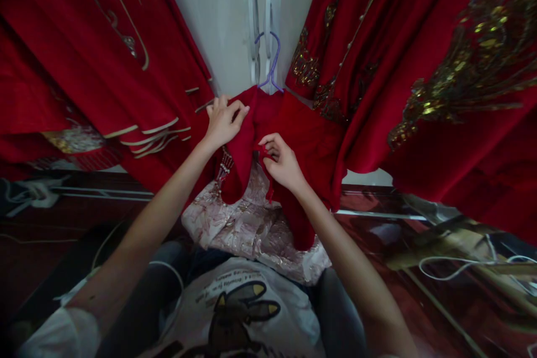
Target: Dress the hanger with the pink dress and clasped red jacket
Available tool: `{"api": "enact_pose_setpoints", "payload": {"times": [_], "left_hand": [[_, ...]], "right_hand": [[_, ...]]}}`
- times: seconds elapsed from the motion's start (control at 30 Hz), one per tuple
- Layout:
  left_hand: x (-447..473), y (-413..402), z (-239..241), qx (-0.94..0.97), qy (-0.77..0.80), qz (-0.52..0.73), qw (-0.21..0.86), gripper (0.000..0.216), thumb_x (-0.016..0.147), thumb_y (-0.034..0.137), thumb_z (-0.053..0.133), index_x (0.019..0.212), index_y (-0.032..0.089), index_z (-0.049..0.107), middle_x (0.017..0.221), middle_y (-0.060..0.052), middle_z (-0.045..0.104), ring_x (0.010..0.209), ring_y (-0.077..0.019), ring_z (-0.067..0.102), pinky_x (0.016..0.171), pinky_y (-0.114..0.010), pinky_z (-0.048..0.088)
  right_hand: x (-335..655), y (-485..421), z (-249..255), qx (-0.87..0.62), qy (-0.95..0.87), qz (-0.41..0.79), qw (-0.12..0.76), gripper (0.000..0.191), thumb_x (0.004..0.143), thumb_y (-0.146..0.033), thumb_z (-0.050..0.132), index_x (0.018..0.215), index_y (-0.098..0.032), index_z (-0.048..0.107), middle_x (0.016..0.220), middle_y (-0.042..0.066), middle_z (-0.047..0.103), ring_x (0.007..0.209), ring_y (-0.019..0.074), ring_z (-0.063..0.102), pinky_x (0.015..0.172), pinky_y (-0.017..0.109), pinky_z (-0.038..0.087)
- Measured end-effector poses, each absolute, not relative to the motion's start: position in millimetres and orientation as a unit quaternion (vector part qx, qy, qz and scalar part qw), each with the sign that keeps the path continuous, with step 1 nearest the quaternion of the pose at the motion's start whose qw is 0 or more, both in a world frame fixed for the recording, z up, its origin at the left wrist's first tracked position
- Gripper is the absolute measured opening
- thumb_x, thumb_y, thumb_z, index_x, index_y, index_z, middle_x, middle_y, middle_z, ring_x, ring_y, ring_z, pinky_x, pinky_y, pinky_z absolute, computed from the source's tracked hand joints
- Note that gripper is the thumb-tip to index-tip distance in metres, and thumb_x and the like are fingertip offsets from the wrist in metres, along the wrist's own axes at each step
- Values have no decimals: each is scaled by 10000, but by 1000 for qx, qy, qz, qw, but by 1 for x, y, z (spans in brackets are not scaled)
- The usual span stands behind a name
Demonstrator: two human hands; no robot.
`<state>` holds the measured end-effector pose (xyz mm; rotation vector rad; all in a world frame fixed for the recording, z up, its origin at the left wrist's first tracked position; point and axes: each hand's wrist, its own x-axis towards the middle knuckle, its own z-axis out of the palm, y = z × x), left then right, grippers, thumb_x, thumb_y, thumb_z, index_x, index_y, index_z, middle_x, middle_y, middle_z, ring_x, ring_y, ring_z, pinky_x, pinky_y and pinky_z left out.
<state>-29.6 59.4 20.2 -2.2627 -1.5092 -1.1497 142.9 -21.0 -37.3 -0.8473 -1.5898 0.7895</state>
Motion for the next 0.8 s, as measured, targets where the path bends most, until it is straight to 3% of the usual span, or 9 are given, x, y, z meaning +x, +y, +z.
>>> {"api": "enact_pose_setpoints", "payload": {"times": [0.23, 0.4, 0.57, 0.7, 0.8], "left_hand": [[-13, 40, 5, -701, -504, -486, 137, 388, 969, 531, 403, 980, 208, 619, 1316, -131, 528, 1266, -303, 451, 1056, -459, 343], [-16, 26, 7, -795, -475, -361, 112, 224, 968, 354, 461, 978, 197, 622, 945, -94, 662, 924, -254, 626, 882, -377, 433], [-46, 9, -18, -819, -497, -262, 118, 100, 834, 231, 649, 925, 219, 609, 822, -66, 661, 799, -254, 646, 791, -357, 447], [-53, -7, -30, -795, -486, -354, 76, 119, 809, 222, 654, 806, 226, 535, 812, -25, 620, 748, -203, 615, 684, -309, 448], [-38, -8, -30, -775, -430, -463, -25, 166, 784, 155, 634, 815, 220, 484, 778, 22, 588, 695, -133, 587, 660, -255, 464]], "right_hand": [[157, -25, -37, -368, -642, 312, 596, 325, 616, -124, 504, 922, -234, 518, 837, -7, 582, 767, 143, 566, 715, 265, 451], [160, -26, -34, -382, -653, 284, 589, 339, 626, -133, 499, 944, -248, 519, 898, 12, 593, 819, 164, 585, 743, 287, 482], [171, -24, -25, -381, -649, 261, 604, 336, 626, -122, 512, 937, -249, 534, 940, 19, 597, 871, 168, 589, 784, 295, 494], [168, -22, -23, -377, -659, 261, 597, 360, 633, -102, 519, 960, -250, 545, 935, 8, 589, 815, 147, 581, 711, 267, 492], [160, -23, -27, -367, -665, 272, 591, 361, 663, -100, 526, 992, -247, 542, 945, 1, 582, 781, 126, 582, 675, 246, 492]]}}
